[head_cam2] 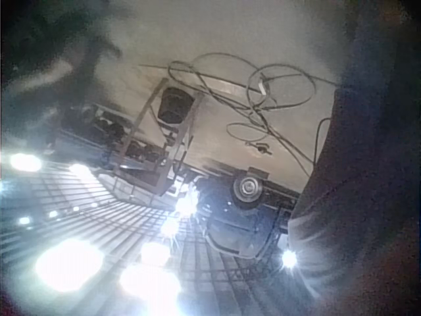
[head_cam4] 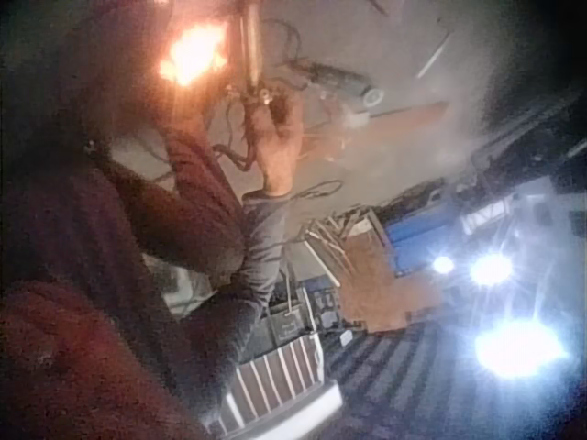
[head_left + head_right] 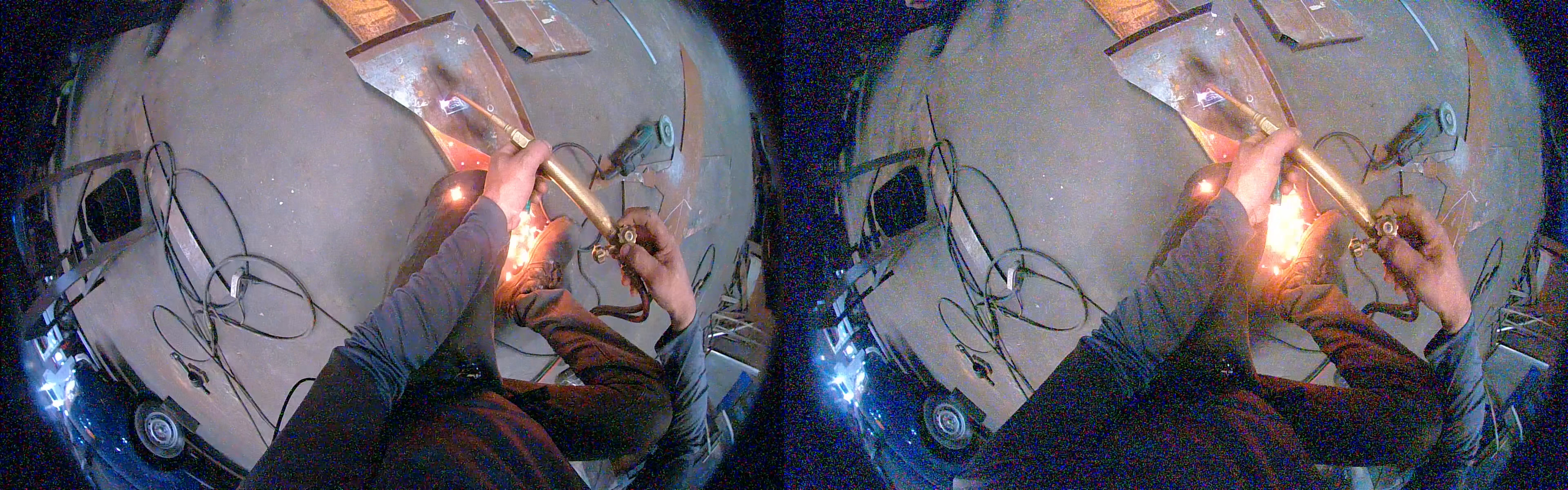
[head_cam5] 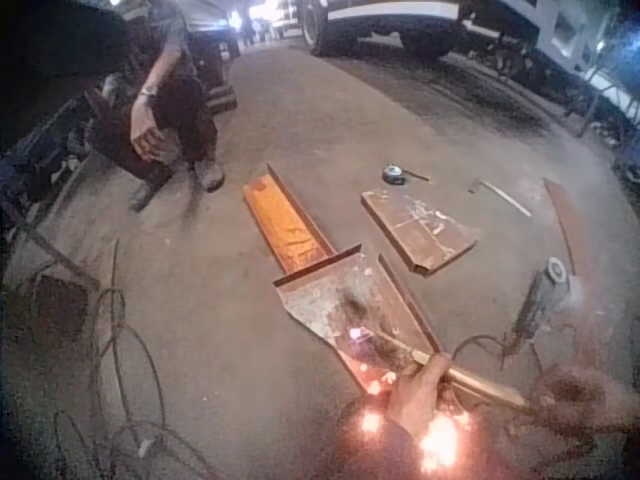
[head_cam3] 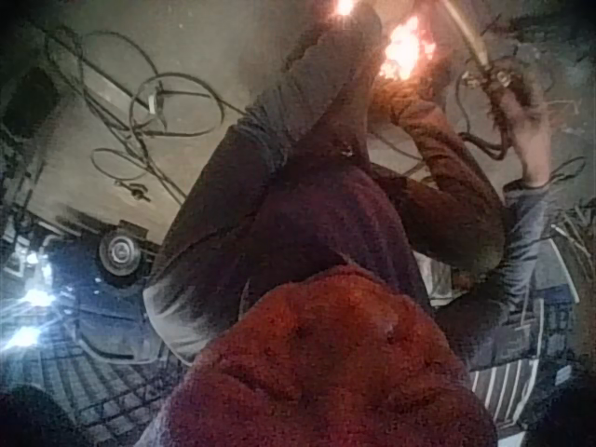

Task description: The person picks up a metal sheet and positions it on the floor. They ignite a handheld torch and apply the flame to the metal sheet, cutting along a marked line while sparks are visible. The person adjusts the torch and continues cutting the metal piece.

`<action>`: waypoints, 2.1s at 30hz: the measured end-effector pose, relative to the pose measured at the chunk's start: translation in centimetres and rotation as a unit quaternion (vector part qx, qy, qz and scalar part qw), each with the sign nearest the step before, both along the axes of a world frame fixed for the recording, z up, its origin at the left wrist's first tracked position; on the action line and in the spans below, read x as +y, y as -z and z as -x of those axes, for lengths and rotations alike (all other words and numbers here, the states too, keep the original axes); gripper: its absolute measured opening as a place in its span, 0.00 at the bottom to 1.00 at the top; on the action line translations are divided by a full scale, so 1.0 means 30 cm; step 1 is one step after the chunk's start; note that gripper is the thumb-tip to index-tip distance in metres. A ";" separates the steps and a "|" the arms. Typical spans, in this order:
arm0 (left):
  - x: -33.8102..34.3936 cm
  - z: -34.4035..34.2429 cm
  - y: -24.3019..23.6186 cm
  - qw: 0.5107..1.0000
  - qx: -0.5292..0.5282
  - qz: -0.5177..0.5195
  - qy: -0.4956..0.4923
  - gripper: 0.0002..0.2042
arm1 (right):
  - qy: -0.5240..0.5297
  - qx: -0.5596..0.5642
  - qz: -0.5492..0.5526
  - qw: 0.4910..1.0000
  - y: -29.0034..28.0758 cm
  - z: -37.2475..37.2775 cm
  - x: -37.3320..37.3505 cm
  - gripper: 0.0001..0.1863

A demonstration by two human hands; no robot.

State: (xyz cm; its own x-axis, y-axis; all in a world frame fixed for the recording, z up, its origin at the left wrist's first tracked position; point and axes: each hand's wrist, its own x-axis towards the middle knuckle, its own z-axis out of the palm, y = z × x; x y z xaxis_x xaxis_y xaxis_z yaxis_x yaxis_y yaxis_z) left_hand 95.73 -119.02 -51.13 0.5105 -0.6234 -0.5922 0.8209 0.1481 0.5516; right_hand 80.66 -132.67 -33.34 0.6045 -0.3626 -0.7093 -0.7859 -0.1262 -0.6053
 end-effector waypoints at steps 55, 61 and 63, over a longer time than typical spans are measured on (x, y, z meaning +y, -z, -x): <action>0.002 -0.031 -0.032 1.000 0.006 -0.008 0.025 0.10 | 0.005 0.028 0.009 1.000 -0.026 -0.043 0.005 0.09; -0.007 -0.029 -0.034 0.999 0.017 0.004 0.029 0.10 | -0.002 0.018 0.014 1.000 -0.031 -0.033 -0.004 0.09; 0.000 -0.035 -0.039 0.999 0.013 -0.004 0.031 0.10 | 0.000 0.008 0.009 1.000 -0.019 -0.031 -0.007 0.10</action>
State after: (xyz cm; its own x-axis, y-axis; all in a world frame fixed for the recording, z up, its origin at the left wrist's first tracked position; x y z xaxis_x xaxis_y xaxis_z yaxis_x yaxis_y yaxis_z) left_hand 96.79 -119.02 -49.97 0.4560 -0.6488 -0.6092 0.8421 0.0929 0.5313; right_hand 81.58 -132.90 -32.76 0.5930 -0.3747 -0.7127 -0.7957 -0.1373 -0.5899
